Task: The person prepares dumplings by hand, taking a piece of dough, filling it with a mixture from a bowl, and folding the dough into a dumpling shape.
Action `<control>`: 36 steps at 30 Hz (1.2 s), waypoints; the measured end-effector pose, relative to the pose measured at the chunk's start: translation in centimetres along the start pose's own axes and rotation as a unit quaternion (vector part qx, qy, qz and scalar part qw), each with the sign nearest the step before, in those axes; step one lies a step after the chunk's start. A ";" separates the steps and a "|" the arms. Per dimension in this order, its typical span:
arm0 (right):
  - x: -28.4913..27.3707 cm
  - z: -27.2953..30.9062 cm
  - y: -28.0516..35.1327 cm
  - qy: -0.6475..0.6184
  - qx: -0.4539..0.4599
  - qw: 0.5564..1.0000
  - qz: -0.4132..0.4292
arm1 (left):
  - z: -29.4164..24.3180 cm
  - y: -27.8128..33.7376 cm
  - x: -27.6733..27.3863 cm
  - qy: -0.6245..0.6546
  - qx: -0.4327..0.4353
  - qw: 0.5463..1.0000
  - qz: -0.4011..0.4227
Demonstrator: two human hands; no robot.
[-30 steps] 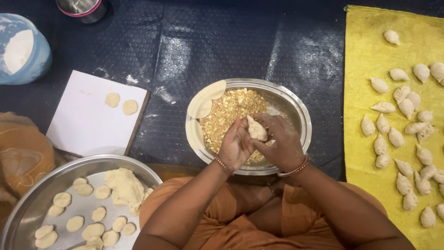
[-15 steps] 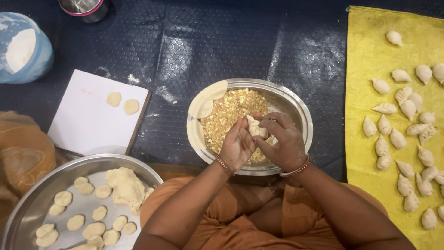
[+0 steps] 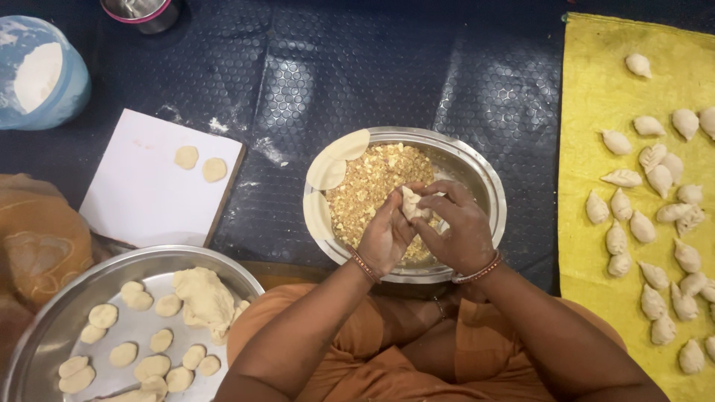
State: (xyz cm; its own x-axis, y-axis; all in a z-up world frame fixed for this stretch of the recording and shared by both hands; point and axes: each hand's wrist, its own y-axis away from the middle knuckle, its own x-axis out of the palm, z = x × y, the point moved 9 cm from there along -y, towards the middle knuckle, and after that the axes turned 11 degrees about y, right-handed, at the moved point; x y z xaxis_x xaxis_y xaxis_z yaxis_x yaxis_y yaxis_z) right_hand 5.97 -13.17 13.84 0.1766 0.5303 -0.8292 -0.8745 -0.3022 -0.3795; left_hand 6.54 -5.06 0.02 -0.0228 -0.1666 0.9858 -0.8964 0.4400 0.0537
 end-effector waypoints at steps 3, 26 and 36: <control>-0.1 -0.6 0.1 -0.039 0.018 0.999 -0.021 | -0.3 0.0 0.1 -0.035 0.024 0.999 -0.012; 0.6 -1.5 0.5 0.008 0.040 0.997 -0.059 | 0.3 0.7 1.3 -0.162 0.062 0.985 0.004; 1.3 -2.2 0.6 -0.009 0.044 0.996 -0.073 | 0.0 1.1 2.7 -0.188 0.071 0.979 0.023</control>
State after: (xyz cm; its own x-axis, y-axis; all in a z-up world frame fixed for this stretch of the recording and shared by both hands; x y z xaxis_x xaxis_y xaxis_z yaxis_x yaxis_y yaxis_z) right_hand 6.67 -14.41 11.59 0.2973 0.5777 -0.7602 -0.8765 -0.1506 -0.4572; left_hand 5.50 -4.99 2.72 -0.2015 -0.4754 0.8564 -0.9425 0.3320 -0.0375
